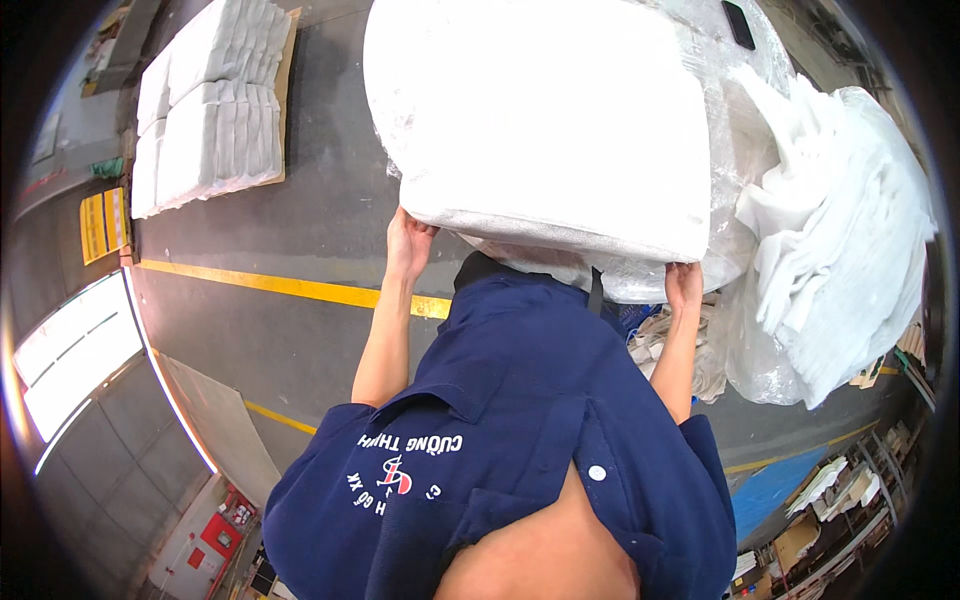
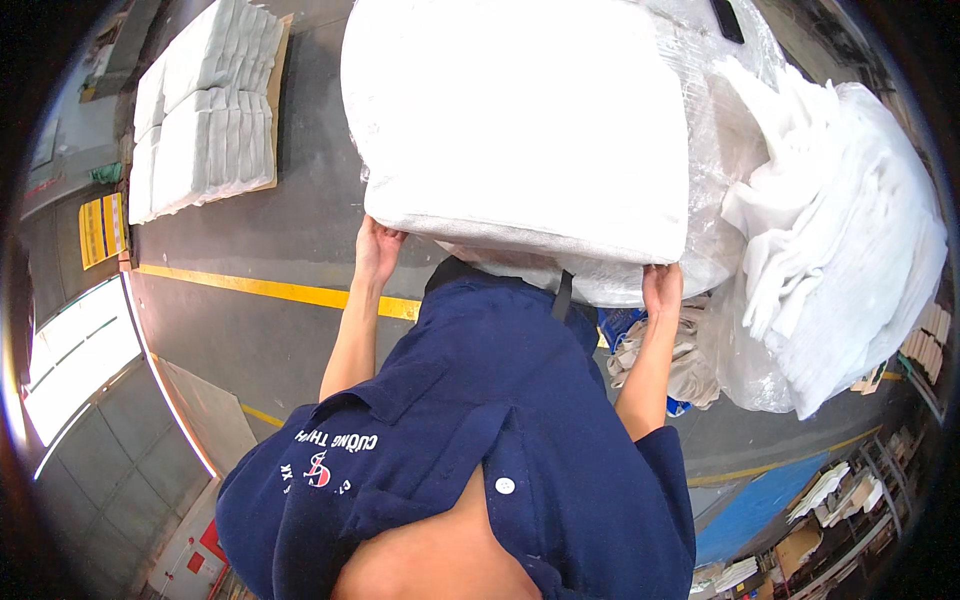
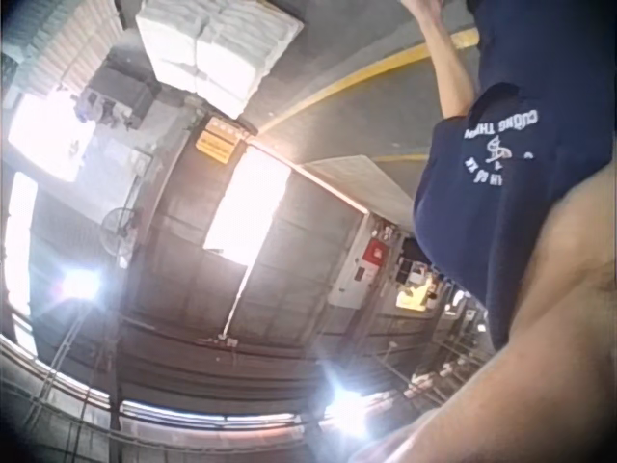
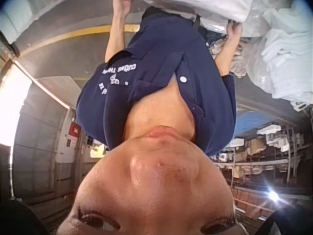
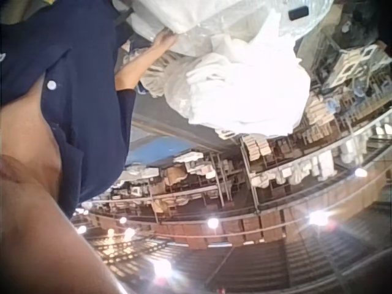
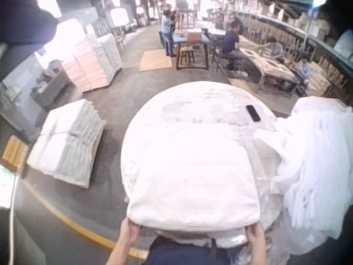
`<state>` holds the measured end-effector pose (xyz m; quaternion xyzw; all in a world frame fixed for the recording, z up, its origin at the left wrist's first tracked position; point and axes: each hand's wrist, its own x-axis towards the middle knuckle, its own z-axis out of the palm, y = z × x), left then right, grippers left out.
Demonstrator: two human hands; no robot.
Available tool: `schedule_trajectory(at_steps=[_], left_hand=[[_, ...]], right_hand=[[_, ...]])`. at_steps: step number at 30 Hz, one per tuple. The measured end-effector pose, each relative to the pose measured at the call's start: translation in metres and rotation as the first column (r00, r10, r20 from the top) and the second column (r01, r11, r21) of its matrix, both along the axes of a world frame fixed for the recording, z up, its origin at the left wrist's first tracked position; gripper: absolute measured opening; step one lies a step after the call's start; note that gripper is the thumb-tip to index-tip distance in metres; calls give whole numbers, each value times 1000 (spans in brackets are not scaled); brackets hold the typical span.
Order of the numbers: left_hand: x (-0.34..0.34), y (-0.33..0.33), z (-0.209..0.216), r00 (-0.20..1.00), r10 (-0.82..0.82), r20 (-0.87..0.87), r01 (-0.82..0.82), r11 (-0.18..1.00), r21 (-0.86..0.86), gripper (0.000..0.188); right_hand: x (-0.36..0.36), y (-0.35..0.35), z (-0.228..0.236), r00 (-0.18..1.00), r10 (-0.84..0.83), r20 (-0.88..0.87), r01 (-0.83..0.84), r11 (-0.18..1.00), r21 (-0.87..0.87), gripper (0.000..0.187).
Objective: The person wraps white rectangular foam blocks in white fabric on a round table. They pick up a block, place it on the fabric, fold the fabric around it, and then stack the wrapped item on a growing pile. The process is repeated for multiple blocks.
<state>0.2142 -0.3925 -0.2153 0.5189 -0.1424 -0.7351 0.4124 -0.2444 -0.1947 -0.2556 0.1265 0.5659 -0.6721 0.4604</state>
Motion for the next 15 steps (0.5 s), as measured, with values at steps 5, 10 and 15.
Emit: schedule_trajectory(at_steps=[5,10,15], left_hand=[[-8,11,-4,971,196,-136,-185,978,94,46],[-9,19,-9,955,192,-226,-173,980,102,46],[-3,30,-6,978,121,-171,-124,992,-9,33]], right_hand=[[0,11,-3,995,13,94,-1,992,-128,32],[26,-10,6,989,-148,15,148,979,-139,25],[31,-24,26,959,-182,-218,164,981,-100,22]])
